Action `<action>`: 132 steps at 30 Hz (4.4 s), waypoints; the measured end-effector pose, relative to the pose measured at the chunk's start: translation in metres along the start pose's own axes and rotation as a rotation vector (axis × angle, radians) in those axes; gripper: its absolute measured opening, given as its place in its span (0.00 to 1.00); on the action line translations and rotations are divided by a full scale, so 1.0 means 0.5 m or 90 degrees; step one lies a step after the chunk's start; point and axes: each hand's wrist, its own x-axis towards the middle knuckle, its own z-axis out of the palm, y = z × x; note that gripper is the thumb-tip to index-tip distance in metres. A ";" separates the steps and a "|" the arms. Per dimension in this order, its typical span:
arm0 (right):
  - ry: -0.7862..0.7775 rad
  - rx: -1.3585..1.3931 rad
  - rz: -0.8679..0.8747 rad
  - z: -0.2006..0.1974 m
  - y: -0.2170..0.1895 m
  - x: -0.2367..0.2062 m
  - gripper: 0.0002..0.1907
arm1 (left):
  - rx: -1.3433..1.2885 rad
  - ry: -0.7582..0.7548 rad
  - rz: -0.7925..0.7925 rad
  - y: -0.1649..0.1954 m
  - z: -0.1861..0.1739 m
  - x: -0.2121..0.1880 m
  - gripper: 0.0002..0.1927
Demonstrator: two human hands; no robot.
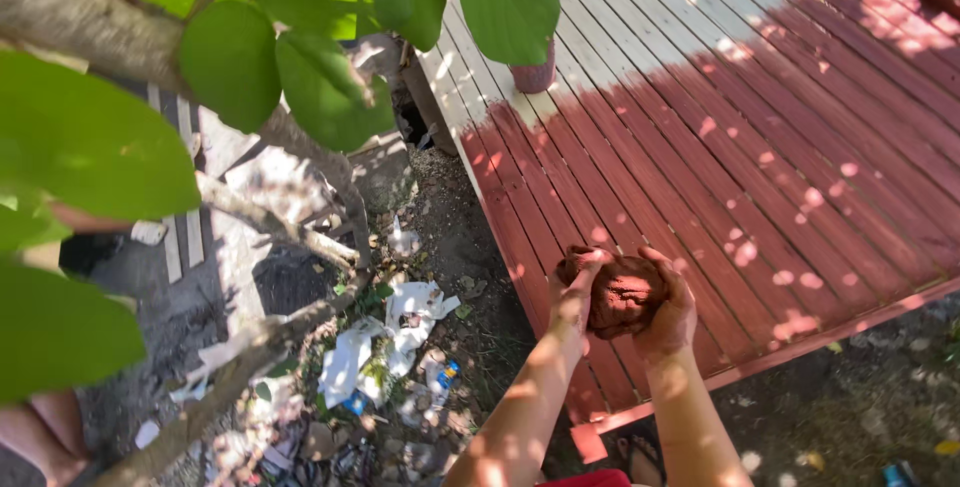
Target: The person applies reddish-brown wood stain to a slatted wooden bed frame lying outdoors, rubbing the stain into the boards by hand with a dark absorbent pad. They work across already-coated sections, then dip the pad into a bowl of stain and continue coating the bare unpainted half of the frame, including the edges.
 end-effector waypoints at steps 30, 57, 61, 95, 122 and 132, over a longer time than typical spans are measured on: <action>0.111 0.007 -0.088 -0.046 0.264 0.074 0.33 | 0.494 -0.091 0.154 -0.117 -0.110 0.310 0.32; 0.241 -0.037 -0.132 0.079 0.130 0.568 0.28 | 0.063 -0.226 -0.045 0.096 0.189 0.694 0.22; 0.294 -0.037 -0.104 0.098 0.066 0.600 0.30 | 0.072 -0.298 -0.072 0.124 0.211 0.734 0.16; 0.071 0.260 -0.215 0.671 0.081 0.944 0.38 | 0.041 -0.379 0.056 0.722 0.302 1.044 0.11; -0.132 0.525 -0.164 0.762 0.141 0.904 0.35 | 0.196 -0.398 0.296 0.966 0.215 0.933 0.10; 0.006 0.387 -0.241 0.846 0.272 0.979 0.32 | 0.316 -0.484 0.156 1.022 0.154 1.050 0.16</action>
